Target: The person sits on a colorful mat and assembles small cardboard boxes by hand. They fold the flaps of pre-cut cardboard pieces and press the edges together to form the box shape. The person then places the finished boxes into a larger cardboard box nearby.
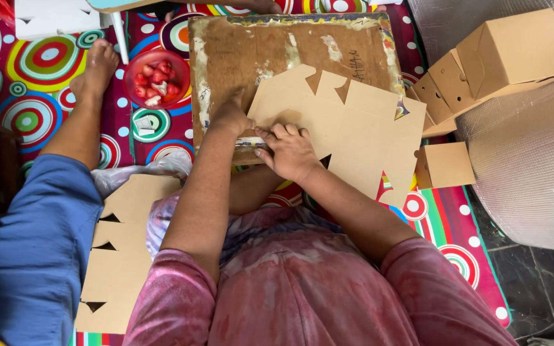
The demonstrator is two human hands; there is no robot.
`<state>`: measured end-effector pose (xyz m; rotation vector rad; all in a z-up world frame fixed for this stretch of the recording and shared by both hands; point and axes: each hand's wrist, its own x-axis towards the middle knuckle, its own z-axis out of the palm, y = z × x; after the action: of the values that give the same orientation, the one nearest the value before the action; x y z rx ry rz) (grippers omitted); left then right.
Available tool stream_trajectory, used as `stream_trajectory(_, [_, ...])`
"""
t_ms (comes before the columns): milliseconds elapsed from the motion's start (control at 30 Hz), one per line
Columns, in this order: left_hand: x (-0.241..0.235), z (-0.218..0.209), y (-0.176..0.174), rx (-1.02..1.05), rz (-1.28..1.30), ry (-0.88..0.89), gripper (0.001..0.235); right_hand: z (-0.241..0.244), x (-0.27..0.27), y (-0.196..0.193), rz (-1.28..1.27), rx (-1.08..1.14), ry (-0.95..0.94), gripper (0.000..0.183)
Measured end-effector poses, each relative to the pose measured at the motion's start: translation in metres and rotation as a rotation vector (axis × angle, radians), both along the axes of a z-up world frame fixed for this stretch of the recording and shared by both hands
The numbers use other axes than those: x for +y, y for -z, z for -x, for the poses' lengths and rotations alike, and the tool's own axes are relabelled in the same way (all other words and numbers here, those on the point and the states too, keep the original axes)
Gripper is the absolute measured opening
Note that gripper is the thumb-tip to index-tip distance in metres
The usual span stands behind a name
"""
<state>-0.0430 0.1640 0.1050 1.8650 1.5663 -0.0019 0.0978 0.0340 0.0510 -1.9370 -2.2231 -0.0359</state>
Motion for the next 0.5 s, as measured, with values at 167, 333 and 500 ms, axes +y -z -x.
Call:
stream_trajectory(167, [0.003, 0.004, 0.008, 0.007, 0.007, -0.007, 0.093, 0.007, 0.013, -0.022, 0.152, 0.006, 0.005, 0.051])
stream_trajectory(333, [-0.006, 0.0, -0.008, 0.028, 0.022, -0.032, 0.09, -0.004, 0.021, -0.013, 0.162, 0.018, -0.006, 0.041])
stream_trajectory(500, [-0.017, 0.0, -0.022, 0.022, 0.016, -0.114, 0.076, -0.027, -0.012, -0.015, 0.043, -0.04, -0.052, 0.037])
